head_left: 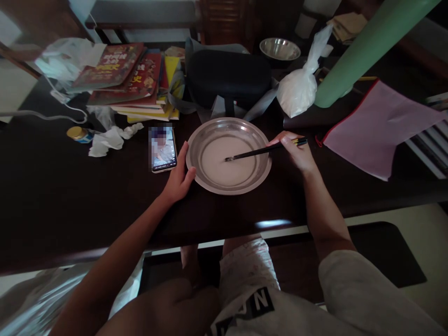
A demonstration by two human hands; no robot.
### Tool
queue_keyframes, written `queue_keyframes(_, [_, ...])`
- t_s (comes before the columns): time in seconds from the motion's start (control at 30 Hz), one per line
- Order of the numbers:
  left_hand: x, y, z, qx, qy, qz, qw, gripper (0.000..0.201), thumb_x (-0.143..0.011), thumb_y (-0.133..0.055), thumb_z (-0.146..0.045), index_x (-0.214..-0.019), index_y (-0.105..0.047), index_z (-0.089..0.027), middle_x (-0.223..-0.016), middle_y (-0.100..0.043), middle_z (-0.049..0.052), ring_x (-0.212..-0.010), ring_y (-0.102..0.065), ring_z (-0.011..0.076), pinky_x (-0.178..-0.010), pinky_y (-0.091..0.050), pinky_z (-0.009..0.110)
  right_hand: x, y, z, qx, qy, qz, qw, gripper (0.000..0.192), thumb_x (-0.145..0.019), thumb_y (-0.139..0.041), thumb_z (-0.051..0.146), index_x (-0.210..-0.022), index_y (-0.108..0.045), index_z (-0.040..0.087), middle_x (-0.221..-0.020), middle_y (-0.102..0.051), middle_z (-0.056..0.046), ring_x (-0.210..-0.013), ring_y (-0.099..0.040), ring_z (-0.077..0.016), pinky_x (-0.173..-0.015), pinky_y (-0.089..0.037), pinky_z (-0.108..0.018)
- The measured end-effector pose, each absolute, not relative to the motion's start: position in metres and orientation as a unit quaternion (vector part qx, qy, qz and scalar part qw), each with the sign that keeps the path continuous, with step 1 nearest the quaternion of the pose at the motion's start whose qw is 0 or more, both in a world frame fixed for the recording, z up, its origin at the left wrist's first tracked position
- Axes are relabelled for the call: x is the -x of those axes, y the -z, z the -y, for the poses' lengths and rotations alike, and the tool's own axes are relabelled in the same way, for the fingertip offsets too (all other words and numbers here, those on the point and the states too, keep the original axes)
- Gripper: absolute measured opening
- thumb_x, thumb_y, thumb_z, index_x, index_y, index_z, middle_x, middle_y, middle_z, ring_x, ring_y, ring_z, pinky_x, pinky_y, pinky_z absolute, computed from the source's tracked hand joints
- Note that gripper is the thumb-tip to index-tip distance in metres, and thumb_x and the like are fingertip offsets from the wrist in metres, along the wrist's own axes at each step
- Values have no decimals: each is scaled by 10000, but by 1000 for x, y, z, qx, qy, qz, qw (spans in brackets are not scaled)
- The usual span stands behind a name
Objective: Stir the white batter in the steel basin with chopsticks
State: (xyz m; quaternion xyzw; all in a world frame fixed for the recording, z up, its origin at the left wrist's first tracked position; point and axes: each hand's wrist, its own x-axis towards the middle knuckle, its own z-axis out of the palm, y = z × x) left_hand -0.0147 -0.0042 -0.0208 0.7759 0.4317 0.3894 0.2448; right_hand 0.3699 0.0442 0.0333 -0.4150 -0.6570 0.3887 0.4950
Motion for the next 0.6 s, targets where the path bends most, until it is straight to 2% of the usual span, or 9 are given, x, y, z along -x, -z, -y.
queue_keyframes(0.13, [15,21,4,-781,-384,-429,242,754,-1020,-422,-590,-1640,-128,-276,-1707,-173,122,-1559,-236,323,-1282,-206,510,-371,-31,-45,420,-409,619,523,332,-895,-632,555,-801,-775,270,-727,-743,17,-707,-738,-165,-761,-600,-339])
queue_keyframes(0.3, [15,22,4,-775,-391,-432,245,769,-1006,-442,-609,-1637,-144,-287,-1707,-176,114,-1553,-251,328,-1284,-206,506,-371,-30,-46,407,-396,660,493,338,-880,-645,569,-798,-776,268,-773,-757,3,-814,-750,-183,-846,-592,-355])
queue_keyframes(0.47, [14,23,4,-771,-397,-430,251,768,-999,-453,-615,-1634,-163,-294,-1704,-195,110,-1552,-258,326,-1284,-209,509,-371,-32,-45,428,-403,622,518,365,-879,-629,594,-793,-763,265,-709,-730,11,-712,-738,-178,-758,-604,-357])
queue_keyframes(0.6, [14,22,4,-773,-396,-430,246,767,-1005,-446,-610,-1636,-155,-284,-1703,-195,117,-1556,-243,328,-1287,-192,518,-370,-33,-45,413,-382,669,486,371,-875,-636,594,-770,-770,264,-767,-755,1,-820,-746,-187,-843,-592,-362])
